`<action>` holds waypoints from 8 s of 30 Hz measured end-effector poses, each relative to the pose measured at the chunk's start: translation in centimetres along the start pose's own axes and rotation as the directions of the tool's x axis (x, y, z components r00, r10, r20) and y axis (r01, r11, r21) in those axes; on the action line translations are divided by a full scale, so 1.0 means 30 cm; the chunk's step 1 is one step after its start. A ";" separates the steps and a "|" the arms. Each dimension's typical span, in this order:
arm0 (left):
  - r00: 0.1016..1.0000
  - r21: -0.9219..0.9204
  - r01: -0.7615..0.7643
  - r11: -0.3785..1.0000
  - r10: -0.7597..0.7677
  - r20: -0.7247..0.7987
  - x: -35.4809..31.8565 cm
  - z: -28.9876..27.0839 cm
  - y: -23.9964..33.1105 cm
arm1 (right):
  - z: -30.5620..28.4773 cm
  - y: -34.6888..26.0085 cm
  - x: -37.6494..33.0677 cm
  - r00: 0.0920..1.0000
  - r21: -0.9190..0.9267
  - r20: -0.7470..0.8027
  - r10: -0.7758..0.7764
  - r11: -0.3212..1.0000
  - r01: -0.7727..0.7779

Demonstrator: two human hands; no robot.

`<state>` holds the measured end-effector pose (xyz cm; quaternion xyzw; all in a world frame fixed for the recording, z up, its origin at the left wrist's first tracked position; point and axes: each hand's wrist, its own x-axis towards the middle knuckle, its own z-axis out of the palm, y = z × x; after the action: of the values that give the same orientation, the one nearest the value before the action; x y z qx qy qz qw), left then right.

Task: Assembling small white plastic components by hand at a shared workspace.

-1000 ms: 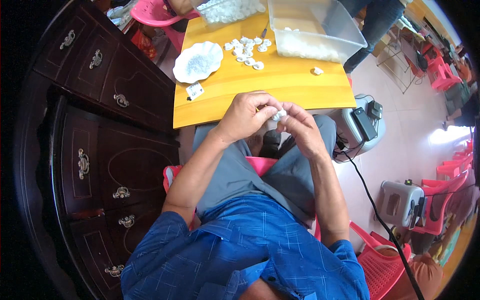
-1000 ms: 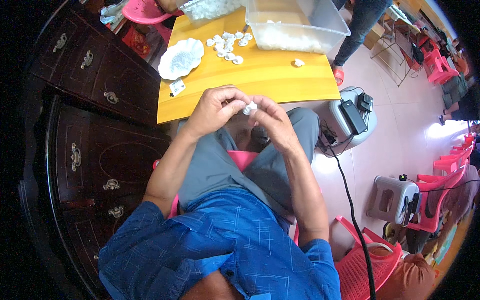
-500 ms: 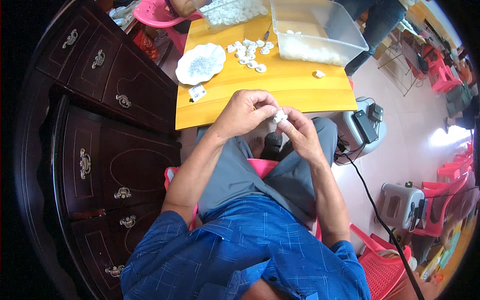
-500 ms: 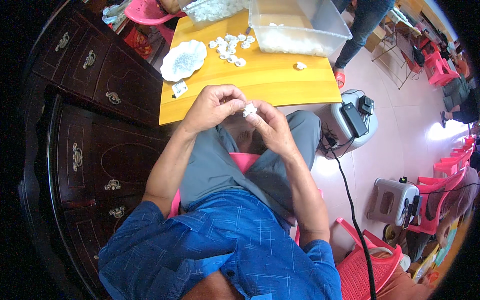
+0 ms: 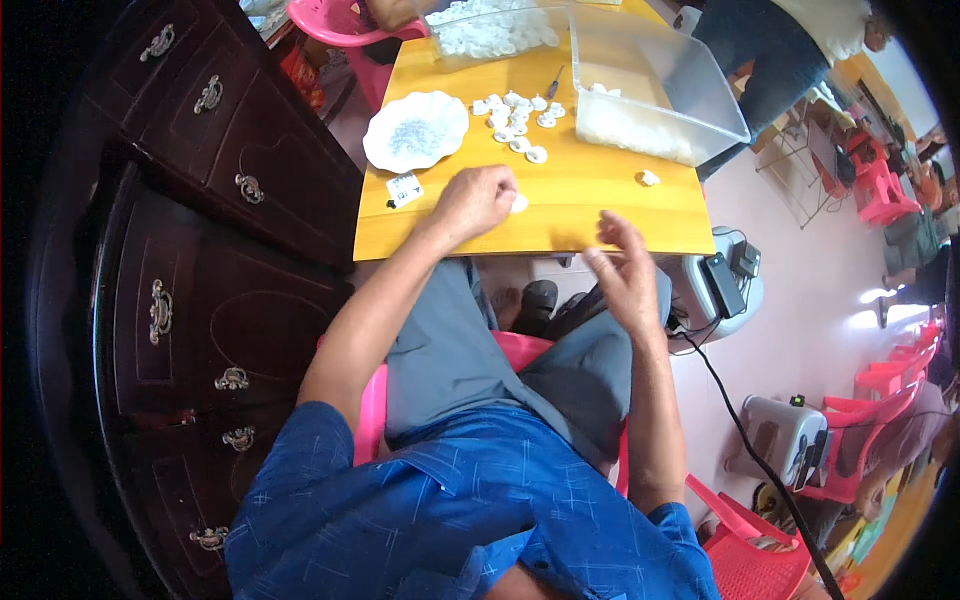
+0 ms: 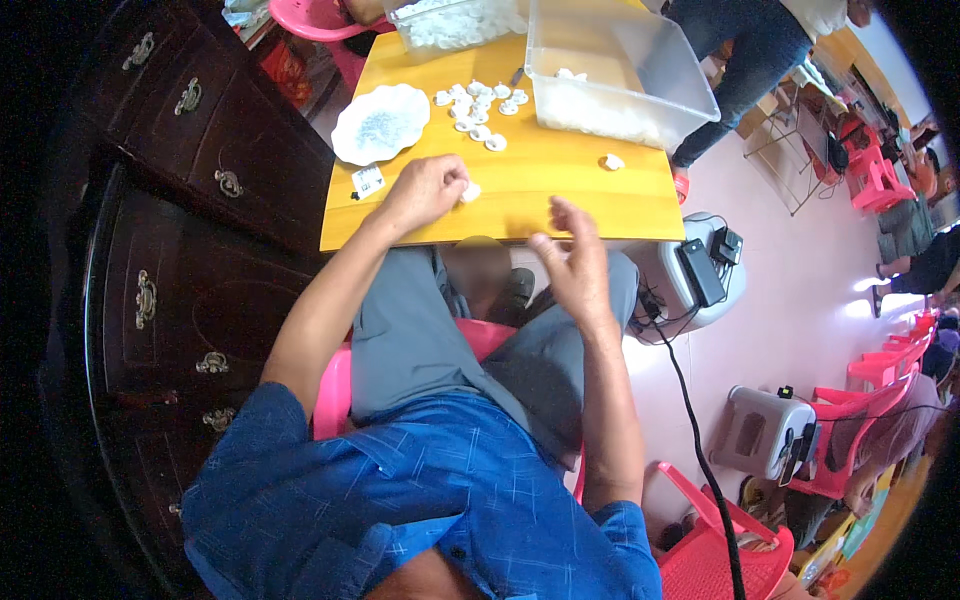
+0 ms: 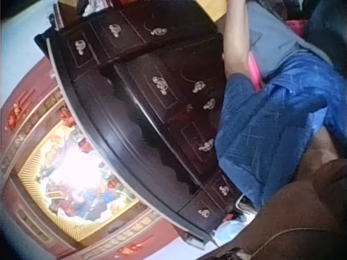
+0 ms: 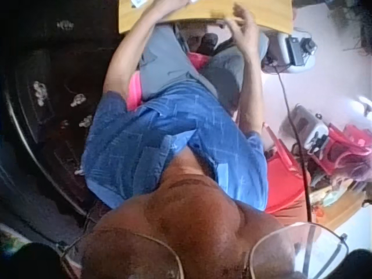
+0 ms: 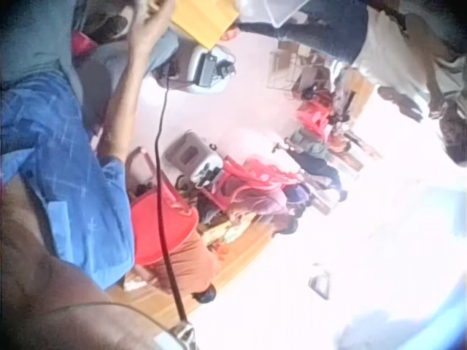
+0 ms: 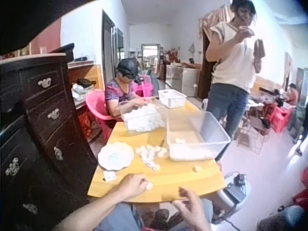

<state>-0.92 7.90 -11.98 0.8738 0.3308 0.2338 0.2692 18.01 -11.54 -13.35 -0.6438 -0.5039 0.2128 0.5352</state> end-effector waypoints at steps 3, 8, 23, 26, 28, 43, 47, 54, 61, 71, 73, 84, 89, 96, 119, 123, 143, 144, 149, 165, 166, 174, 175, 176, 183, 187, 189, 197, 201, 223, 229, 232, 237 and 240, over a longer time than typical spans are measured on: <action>0.989 0.173 0.138 0.975 -0.126 -0.080 0.090 0.010 -0.090 | -0.072 0.025 0.102 0.984 -0.417 -0.114 -0.136 0.906 0.077; 0.960 0.179 0.106 0.978 -0.054 -0.274 0.195 0.053 -0.163 | -0.112 0.145 0.284 0.965 -0.643 -0.142 -0.220 0.762 0.079; 0.935 0.339 0.223 0.914 -0.102 -0.339 -0.015 -0.285 -0.293 | -0.122 0.246 0.352 0.966 -0.742 -0.140 -0.215 0.669 0.042; 0.951 0.393 0.218 0.893 -0.104 -0.293 0.032 -0.289 -0.352 | -0.091 0.179 0.316 0.966 -0.607 -0.190 -0.172 0.794 0.022; 0.961 0.371 0.182 0.911 -0.086 -0.262 0.073 -0.276 -0.378 | -0.066 0.143 0.273 0.986 -0.356 -0.168 -0.010 0.933 -0.051; 0.963 0.614 0.257 0.746 -0.253 -0.096 0.188 -0.217 -0.395 | 0.086 0.020 -0.005 0.969 0.223 0.189 0.157 0.954 -0.198; 0.980 0.629 0.196 0.752 -0.177 -0.093 0.183 -0.232 -0.374 | 0.080 0.028 -0.009 0.973 0.233 0.190 0.133 0.956 -0.176; 0.950 0.460 0.186 0.868 -0.038 -0.310 0.148 -0.265 -0.341 | 0.067 0.006 -0.019 0.962 0.300 0.214 0.168 0.926 -0.229; 0.879 0.037 0.078 0.996 -0.051 -0.474 0.047 -0.253 -0.258 | 0.078 -0.019 -0.028 0.950 0.487 0.242 0.196 0.823 -0.293; 0.957 -0.794 0.209 0.570 -0.286 0.047 -0.119 -0.110 -0.048 | 0.073 -0.049 -0.029 0.935 0.556 0.266 0.233 0.756 -0.346; 0.966 -0.815 0.210 0.540 -0.241 0.090 -0.138 -0.099 -0.033 | 0.074 -0.057 -0.031 0.929 0.544 0.280 0.241 0.758 -0.361; 0.977 -0.842 0.196 0.503 -0.175 0.123 -0.192 -0.051 0.050 | 0.098 -0.061 -0.042 0.921 0.518 0.301 0.247 0.768 -0.376; 0.987 -0.797 0.164 0.581 -0.094 0.134 -0.204 -0.040 0.095 | 0.118 -0.074 -0.047 0.925 0.553 0.307 0.225 0.748 -0.366; 0.992 -0.840 0.127 0.528 -0.055 0.115 -0.231 0.000 0.150 | 0.128 -0.073 -0.056 0.930 0.540 0.320 0.179 0.772 -0.335; 0.993 -0.730 0.111 0.674 -0.051 0.104 -0.237 0.010 0.144 | 0.126 -0.092 -0.058 0.930 0.558 0.334 0.156 0.762 -0.328; 0.994 -0.700 0.098 0.708 -0.036 0.103 -0.239 0.005 0.145 | 0.129 -0.091 -0.060 0.930 0.555 0.327 0.164 0.764 -0.330; 1.000 -0.594 -0.011 0.804 0.013 -0.001 -0.239 -0.013 0.174 | 0.139 -0.060 -0.067 0.959 0.435 0.237 0.154 0.866 -0.247; 0.999 -0.563 -0.033 0.826 0.024 -0.023 -0.240 -0.017 0.177 | 0.140 -0.061 -0.067 0.959 0.434 0.238 0.152 0.867 -0.245; 0.998 -0.531 -0.042 0.847 0.007 -0.068 -0.247 -0.009 0.185 | 0.136 -0.057 -0.071 0.961 0.327 0.246 0.123 0.923 -0.202; 0.993 -0.638 0.087 0.765 -0.120 -0.008 -0.246 0.008 0.169 | 0.146 -0.072 -0.073 0.964 0.322 0.240 0.111 0.928 -0.187; 0.990 -0.679 0.119 0.724 -0.139 0.025 -0.245 0.011 0.166 | 0.145 -0.075 -0.071 0.962 0.373 0.250 0.109 0.906 -0.199; 0.988 -0.683 0.151 0.715 -0.139 0.072 -0.241 0.000 0.163 | 0.141 -0.081 -0.068 0.945 0.464 0.302 0.125 0.847 -0.260; 0.988 -0.686 0.148 0.712 -0.137 0.072 -0.240 0.001 0.163 | 0.141 -0.079 -0.068 0.946 0.468 0.301 0.120 0.845 -0.257; 0.988 -0.687 0.148 0.712 -0.136 0.073 -0.241 0.000 0.167 | 0.140 -0.078 -0.068 0.947 0.473 0.300 0.116 0.844 -0.253; 0.994 -0.693 0.108 0.712 -0.079 0.074 -0.252 -0.001 0.183 | 0.140 -0.075 -0.069 0.953 0.455 0.287 0.095 0.862 -0.223; 0.997 -0.768 0.076 0.636 -0.036 0.069 -0.245 0.008 0.158 | 0.138 -0.073 -0.068 0.951 0.518 0.293 0.094 0.821 -0.241; 0.997 -0.741 0.074 0.667 -0.040 0.063 -0.240 -0.006 0.152 | 0.135 -0.073 -0.067 0.952 0.536 0.292 0.097 0.807 -0.247; 0.996 -0.666 0.073 0.742 -0.017 0.091 -0.241 -0.006 0.147 | 0.150 -0.083 -0.067 0.953 0.559 0.288 0.097 0.791 -0.250; 0.999 -0.650 0.017 0.760 0.014 0.043 -0.240 -0.027 0.196 | 0.167 -0.075 -0.079 0.963 0.602 0.246 0.107 0.762 -0.239; 0.954 0.195 -0.084 0.977 0.136 -0.268 0.144 0.105 -0.076 | 0.174 0.002 0.300 0.954 -0.273 -0.047 -0.296 0.923 0.273; 0.997 0.365 -0.057 0.929 0.073 -0.031 0.224 0.106 -0.042 | 0.229 0.039 0.471 0.929 -0.330 0.034 -0.369 0.873 0.359; 0.998 0.421 -0.056 0.905 0.056 0.012 0.286 0.109 -0.068 | 0.248 0.043 0.461 0.953 -0.146 -0.005 -0.302 0.943 0.298; 0.974 0.446 -0.195 0.874 0.227 -0.020 0.299 0.139 -0.129 | 0.255 0.101 0.428 0.965 -0.183 -0.060 -0.256 0.953 0.242; 0.954 0.344 -0.223 0.912 0.277 -0.117 0.263 0.172 -0.146 | 0.247 0.126 0.427 0.971 -0.175 -0.098 -0.219 0.964 0.199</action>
<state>5.44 14.59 -16.75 0.9192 0.2710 0.2791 0.0605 18.71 3.51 -15.87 -0.6401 -0.5529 0.0750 0.5282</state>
